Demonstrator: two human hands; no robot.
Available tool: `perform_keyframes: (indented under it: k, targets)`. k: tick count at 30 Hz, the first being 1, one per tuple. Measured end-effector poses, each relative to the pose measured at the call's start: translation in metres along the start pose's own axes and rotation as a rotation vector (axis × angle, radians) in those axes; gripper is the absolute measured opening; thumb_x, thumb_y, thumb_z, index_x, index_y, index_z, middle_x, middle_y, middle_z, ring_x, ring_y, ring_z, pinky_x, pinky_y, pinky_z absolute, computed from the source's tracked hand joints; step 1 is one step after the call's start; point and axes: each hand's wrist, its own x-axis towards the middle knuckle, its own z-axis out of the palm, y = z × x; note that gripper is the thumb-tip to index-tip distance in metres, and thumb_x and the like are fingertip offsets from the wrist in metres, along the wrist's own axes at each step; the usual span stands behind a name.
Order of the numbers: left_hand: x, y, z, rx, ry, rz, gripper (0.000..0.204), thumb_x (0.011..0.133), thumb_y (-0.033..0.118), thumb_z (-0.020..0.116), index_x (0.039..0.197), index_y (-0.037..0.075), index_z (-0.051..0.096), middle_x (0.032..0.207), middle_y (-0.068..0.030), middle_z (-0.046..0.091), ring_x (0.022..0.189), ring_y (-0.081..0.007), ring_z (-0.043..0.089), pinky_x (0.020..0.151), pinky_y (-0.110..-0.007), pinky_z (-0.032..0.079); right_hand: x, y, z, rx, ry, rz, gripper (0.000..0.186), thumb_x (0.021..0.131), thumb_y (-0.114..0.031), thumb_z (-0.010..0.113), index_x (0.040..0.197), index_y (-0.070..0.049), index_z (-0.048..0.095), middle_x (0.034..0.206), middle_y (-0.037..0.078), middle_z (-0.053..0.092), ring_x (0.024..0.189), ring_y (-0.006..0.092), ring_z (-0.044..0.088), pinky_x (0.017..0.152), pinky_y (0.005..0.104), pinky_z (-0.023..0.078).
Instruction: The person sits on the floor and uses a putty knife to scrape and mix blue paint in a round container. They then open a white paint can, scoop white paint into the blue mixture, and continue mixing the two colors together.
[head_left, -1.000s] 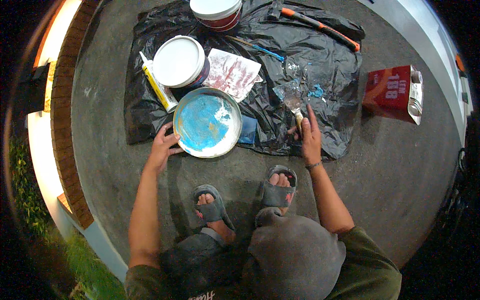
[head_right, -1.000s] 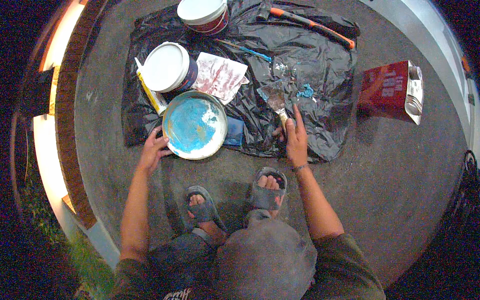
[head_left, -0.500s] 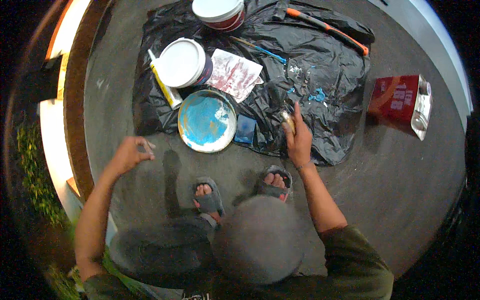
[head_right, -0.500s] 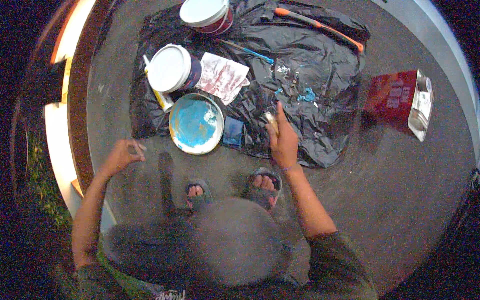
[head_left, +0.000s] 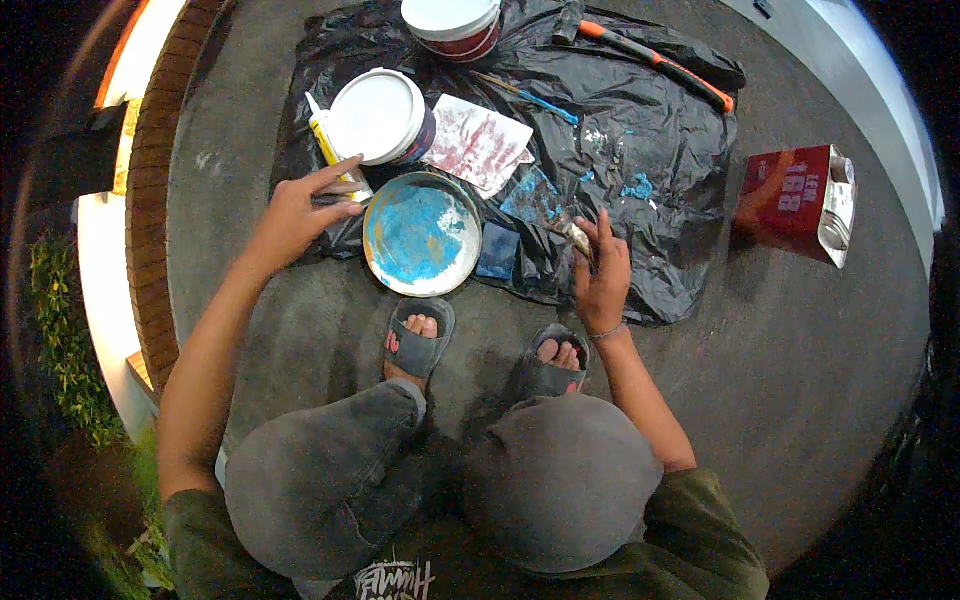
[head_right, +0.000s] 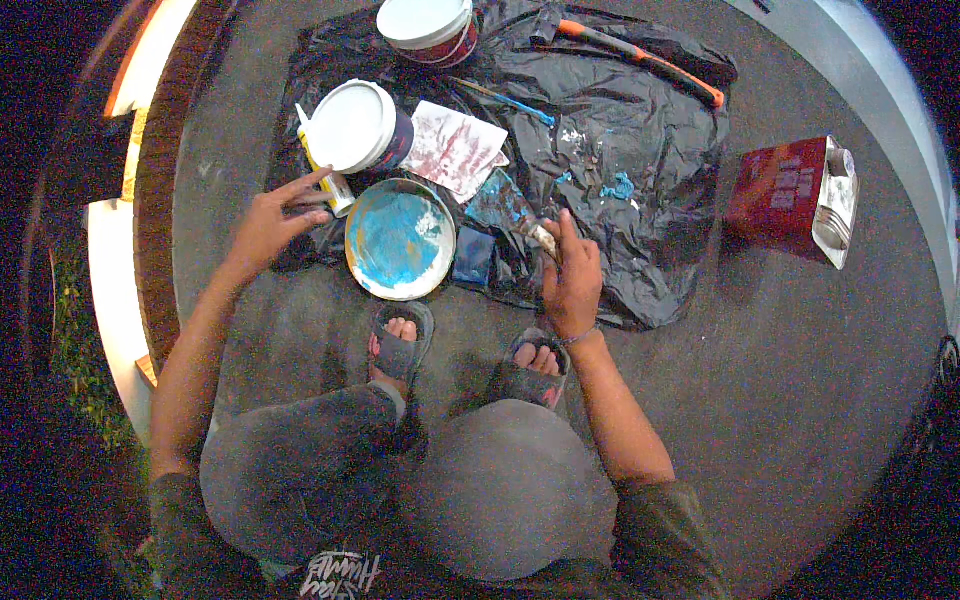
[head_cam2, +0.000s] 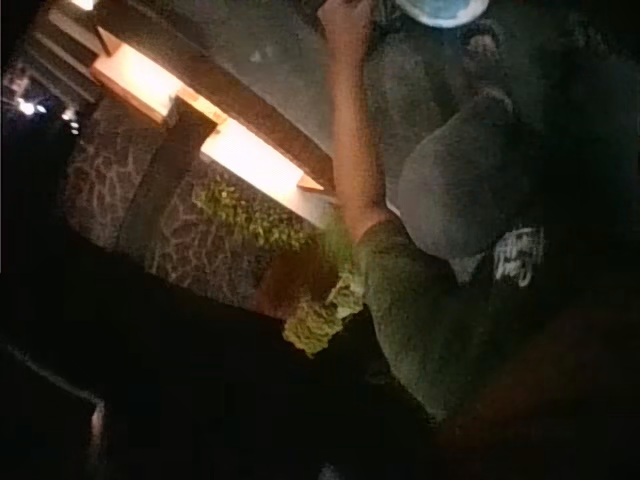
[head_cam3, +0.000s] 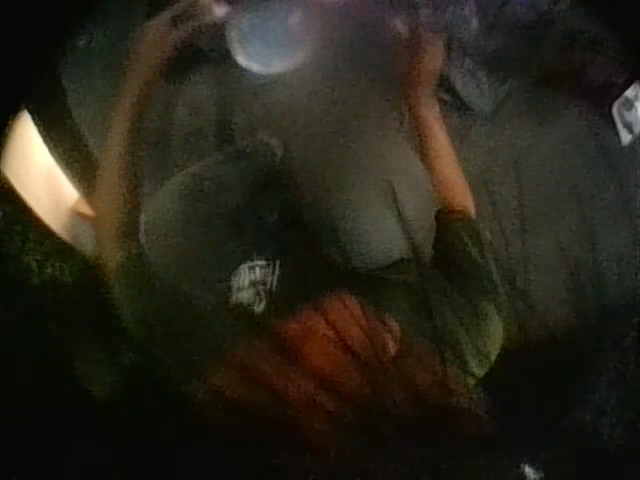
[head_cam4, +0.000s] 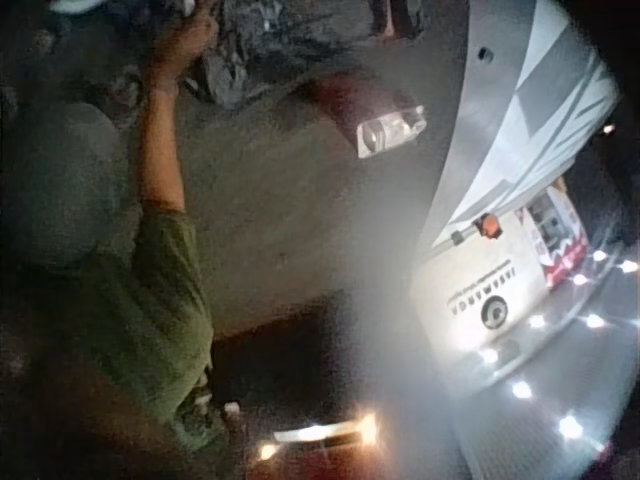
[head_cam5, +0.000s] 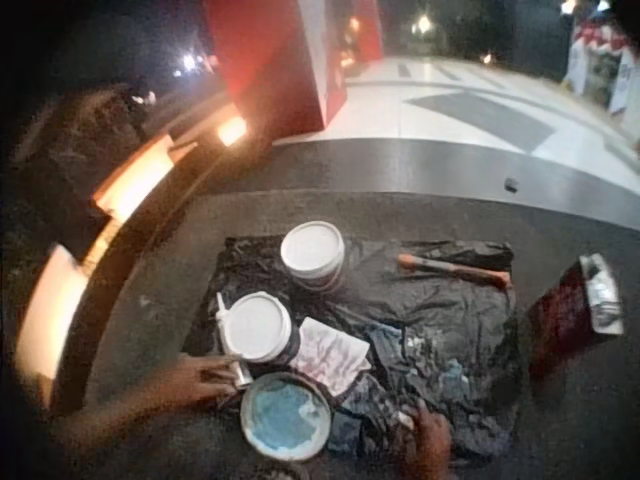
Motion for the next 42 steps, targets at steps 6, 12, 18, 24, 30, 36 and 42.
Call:
perform_keyframes:
  k: [6,12,18,24,30,36,42]
  targets:
    - [0.030,0.006,0.038,-0.108,-0.137,0.295,0.062,0.083,0.013,0.073,0.142,0.017,0.055,0.110,-0.0152,0.073,0.100,-0.0256,0.071,0.092,-0.036,0.054,-0.009,-0.018,0.004,0.130,0.124,0.192,0.072,0.088,0.003,0.062,0.153,-0.005,0.031,0.123,0.013,0.066,0.103,0.0220,0.061,0.093,0.0324,0.047]
    - [0.097,0.023,0.058,0.069,-0.162,0.458,0.065,0.085,0.015,0.071,0.146,0.024,0.048,0.102,-0.0178,0.073,0.091,-0.0350,0.071,0.085,-0.041,0.055,-0.001,-0.027,-0.007,0.302,0.284,0.479,0.067,0.099,-0.010,0.057,0.156,-0.008,0.022,0.120,0.013,0.065,0.106,0.0156,0.060,0.094,0.0279,0.045]
    - [0.095,0.008,0.062,-0.018,-0.081,0.490,0.063,0.086,0.020,0.071,0.145,0.023,0.049,0.102,-0.0184,0.072,0.090,-0.0366,0.069,0.082,-0.043,0.053,0.002,-0.040,-0.027,0.561,0.358,0.718,0.059,0.102,-0.016,0.048,0.156,-0.013,0.024,0.117,0.012,0.067,0.097,0.0127,0.062,0.084,0.0256,0.048]
    - [0.029,-0.058,0.068,-0.203,0.047,0.258,0.045,0.083,0.021,0.076,0.125,0.010,0.064,0.095,-0.0156,0.071,0.085,-0.0297,0.068,0.080,-0.038,0.052,0.010,-0.086,-0.018,0.746,0.218,0.908,0.064,0.100,-0.019,0.051,0.157,-0.018,0.021,0.118,0.015,0.067,0.086,0.0131,0.061,0.076,0.0272,0.049]
    - [0.016,-0.065,0.055,-0.293,0.028,0.183,0.039,0.082,0.019,0.077,0.118,0.006,0.068,0.101,-0.0139,0.072,0.087,-0.0263,0.068,0.081,-0.036,0.052,0.020,-0.082,0.004,0.672,0.273,0.812,0.065,0.100,-0.018,0.049,0.156,-0.014,0.018,0.116,0.015,0.068,0.083,0.0138,0.061,0.074,0.0268,0.049]
    - [0.080,0.005,0.051,-0.083,0.014,0.608,0.041,0.083,0.020,0.074,0.121,0.008,0.067,0.106,-0.0161,0.072,0.095,-0.0313,0.068,0.086,-0.040,0.052,0.038,-0.075,0.008,0.697,0.430,0.733,0.063,0.101,-0.015,0.047,0.156,-0.016,0.017,0.118,0.015,0.067,0.080,0.0128,0.059,0.072,0.0272,0.048]
    - [0.123,0.011,0.083,0.227,-0.168,0.573,0.036,0.082,0.018,0.073,0.117,0.008,0.069,0.103,-0.0166,0.071,0.096,-0.0348,0.067,0.088,-0.043,0.052,0.028,-0.073,0.011,0.678,0.468,0.731,0.060,0.101,-0.016,0.048,0.154,-0.012,0.021,0.112,0.014,0.068,0.075,0.0123,0.058,0.070,0.0263,0.048]
